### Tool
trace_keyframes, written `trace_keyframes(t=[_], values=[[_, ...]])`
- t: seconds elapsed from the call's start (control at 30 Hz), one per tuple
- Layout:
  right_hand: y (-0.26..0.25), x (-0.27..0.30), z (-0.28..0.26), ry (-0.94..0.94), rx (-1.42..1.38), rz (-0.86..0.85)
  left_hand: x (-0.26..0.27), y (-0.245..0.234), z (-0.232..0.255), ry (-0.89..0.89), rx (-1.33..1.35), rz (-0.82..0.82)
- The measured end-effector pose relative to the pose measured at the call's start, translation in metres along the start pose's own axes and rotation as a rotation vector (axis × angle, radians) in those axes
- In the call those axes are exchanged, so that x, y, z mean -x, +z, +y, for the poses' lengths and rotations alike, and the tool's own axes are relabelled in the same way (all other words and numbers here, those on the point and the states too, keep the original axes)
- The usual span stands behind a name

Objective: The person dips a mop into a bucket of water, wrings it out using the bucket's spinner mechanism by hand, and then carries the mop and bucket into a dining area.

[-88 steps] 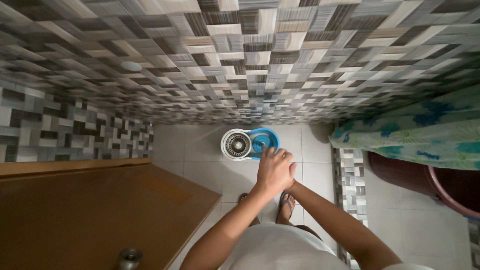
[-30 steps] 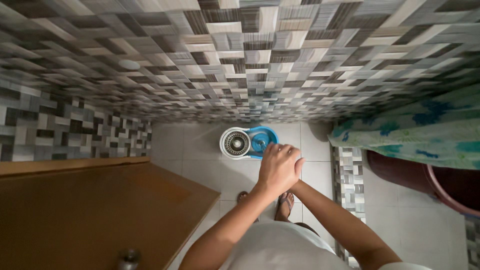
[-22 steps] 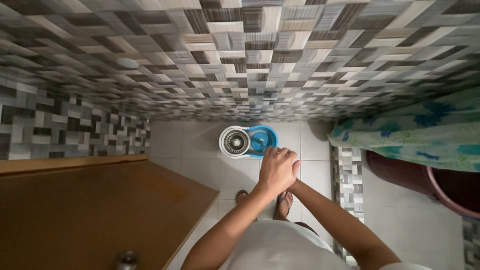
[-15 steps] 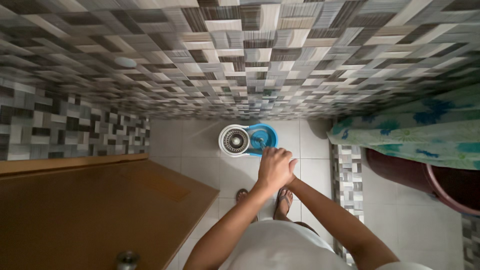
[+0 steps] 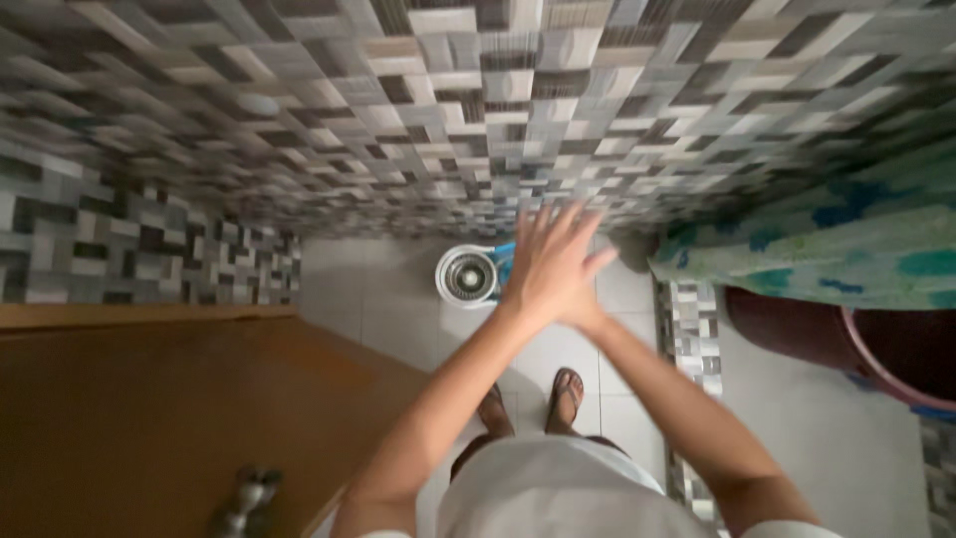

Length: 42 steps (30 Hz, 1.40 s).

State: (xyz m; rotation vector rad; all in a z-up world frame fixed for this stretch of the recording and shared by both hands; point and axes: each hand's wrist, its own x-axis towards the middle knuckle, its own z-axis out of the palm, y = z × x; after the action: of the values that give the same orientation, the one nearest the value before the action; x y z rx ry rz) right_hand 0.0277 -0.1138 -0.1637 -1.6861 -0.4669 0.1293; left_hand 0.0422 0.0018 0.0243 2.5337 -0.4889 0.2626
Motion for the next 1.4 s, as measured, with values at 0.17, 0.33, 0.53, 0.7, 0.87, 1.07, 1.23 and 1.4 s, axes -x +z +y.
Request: trace_keyframes(t=[0.17, 0.33, 0.53, 0.7, 0.87, 1.07, 1.23, 1.4], values=[[-0.032, -0.03, -0.125, -0.001, -0.311, 0.102, -0.018, -0.099, 0.073, 0.128, 0.064, 0.19], [-0.014, -0.028, -0.113, 0.048, -0.221, 0.054, -0.024, -0.083, 0.063, -0.05, 0.021, 0.043], [-0.008, -0.003, -0.077, 0.122, -0.034, 0.01, -0.01, -0.058, 0.06, -0.015, -0.076, 0.051], [0.0, 0.012, -0.062, 0.167, 0.195, -0.001, 0.005, -0.044, 0.057, 0.001, -0.049, -0.058], [0.009, 0.021, -0.056, 0.206, 0.388, -0.022, 0.017, -0.028, 0.051, 0.032, -0.045, -0.092], [0.019, 0.035, -0.036, 0.255, 0.431, -0.068, 0.03, -0.007, 0.042, 0.025, -0.03, -0.126], [0.027, 0.045, -0.003, 0.124, 0.547, -0.093, 0.039, 0.01, 0.032, 0.013, -0.027, -0.106], [0.03, 0.056, 0.033, 0.128, 0.242, -0.103, 0.044, 0.026, 0.019, -0.008, -0.027, -0.142]])
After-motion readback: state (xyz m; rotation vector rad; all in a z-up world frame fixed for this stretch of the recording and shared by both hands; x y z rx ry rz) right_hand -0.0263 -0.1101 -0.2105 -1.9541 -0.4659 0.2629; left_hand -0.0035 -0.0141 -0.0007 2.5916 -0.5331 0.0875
